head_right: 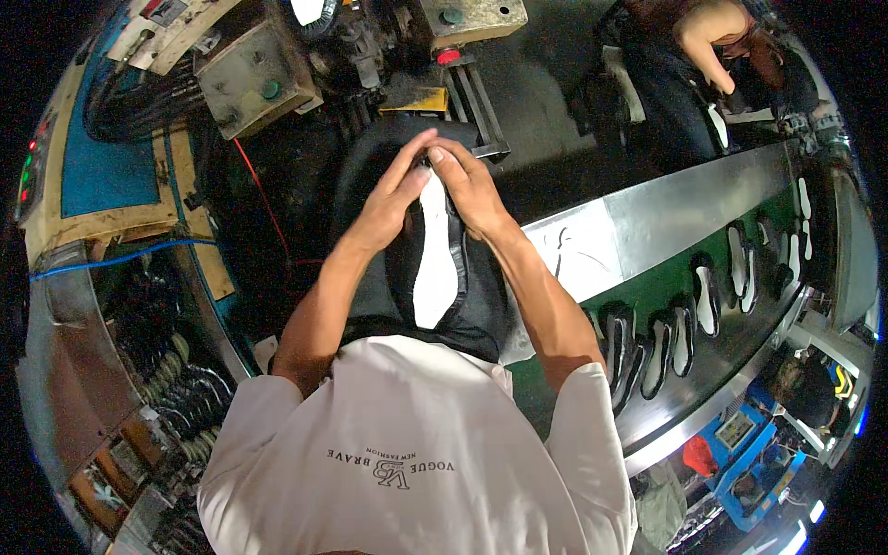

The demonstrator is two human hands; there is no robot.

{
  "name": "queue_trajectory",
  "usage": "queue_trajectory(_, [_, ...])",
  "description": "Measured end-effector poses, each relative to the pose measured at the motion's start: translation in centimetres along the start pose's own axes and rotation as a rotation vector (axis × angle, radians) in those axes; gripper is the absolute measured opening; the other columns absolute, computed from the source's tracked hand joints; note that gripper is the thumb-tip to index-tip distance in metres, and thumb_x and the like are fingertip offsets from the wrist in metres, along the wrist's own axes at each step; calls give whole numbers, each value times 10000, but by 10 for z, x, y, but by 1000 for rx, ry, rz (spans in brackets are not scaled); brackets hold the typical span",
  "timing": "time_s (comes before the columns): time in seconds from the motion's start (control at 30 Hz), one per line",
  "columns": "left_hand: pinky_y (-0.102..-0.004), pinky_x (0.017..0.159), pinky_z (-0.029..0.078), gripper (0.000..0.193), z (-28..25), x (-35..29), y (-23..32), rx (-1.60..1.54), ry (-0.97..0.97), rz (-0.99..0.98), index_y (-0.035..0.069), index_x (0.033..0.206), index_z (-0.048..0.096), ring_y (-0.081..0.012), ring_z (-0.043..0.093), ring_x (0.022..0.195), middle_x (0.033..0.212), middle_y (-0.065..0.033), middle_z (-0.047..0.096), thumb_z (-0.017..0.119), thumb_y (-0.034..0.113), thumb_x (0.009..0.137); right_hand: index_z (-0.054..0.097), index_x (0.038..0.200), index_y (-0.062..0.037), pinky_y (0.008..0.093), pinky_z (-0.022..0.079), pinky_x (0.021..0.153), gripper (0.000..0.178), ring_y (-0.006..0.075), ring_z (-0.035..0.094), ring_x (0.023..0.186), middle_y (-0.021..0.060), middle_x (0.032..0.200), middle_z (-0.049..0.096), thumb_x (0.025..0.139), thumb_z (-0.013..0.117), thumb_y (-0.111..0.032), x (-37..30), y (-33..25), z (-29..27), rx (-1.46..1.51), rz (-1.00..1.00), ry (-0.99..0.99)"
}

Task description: The recorder is performing various stages of shoe assembly, including lasting and applying adhesive in a factory environment.

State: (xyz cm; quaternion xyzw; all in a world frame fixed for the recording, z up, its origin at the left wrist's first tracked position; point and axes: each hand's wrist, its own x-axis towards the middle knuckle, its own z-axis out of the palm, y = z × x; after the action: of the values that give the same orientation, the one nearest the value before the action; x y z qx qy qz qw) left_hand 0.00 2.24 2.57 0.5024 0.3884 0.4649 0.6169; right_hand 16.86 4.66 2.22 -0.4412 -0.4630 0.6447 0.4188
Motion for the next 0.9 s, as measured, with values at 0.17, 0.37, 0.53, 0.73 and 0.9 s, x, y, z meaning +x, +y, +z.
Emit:
queue_trajectory(0.17, [-396, 1321, 236, 650, 5, -12, -22, 295, 61, 98, 10, 1677, 348, -274, 338, 1605, 1706, -169, 402, 570, 103, 1073, 661, 1407, -4, 283, 483, 987, 452, 129, 603, 1108, 52, 1228, 694, 1131, 609, -359, 3, 11, -3, 95, 106, -10])
queue_trajectory(0.37, [-381, 1301, 273, 620, -6, -4, -16, -186, -3, -95, 33, 1676, 364, -249, 388, 1564, 1681, -151, 434, 578, 188, 1115, 647, 1424, 7, 306, 476, 1029, 471, 147, 599, 1153, 76, 1270, 693, 1134, 602, -361, 7, 8, -3, 25, 94, -24])
queue_trajectory(0.53, [-381, 1274, 330, 626, -2, 0, -20, 231, 99, 25, 46, 1646, 437, -235, 469, 1503, 1590, -128, 536, 606, 348, 1125, 654, 1404, 10, 322, 477, 1045, 451, 164, 611, 1178, 92, 1278, 698, 1139, 591, -349, 4, 10, 1, 42, 104, 8])
queue_trajectory(0.73, [-363, 1184, 421, 459, -9, 32, -20, -141, -29, -192, 53, 1485, 614, -202, 570, 1353, 1455, -82, 632, 539, 367, 1159, 627, 1429, 20, 328, 477, 1057, 481, 173, 608, 1195, 122, 1318, 683, 1146, 571, -365, 10, 0, 2, -51, 145, 23])
queue_trajectory(0.9, [-323, 1120, 436, 356, -9, 23, -24, -64, 21, -141, 29, 1375, 680, -164, 592, 1243, 1333, -73, 682, 550, 264, 1141, 426, 1633, 10, 370, 418, 1186, 708, 238, 535, 1396, 191, 1530, 565, 1077, 703, -328, -13, 12, -7, 216, 235, -42])
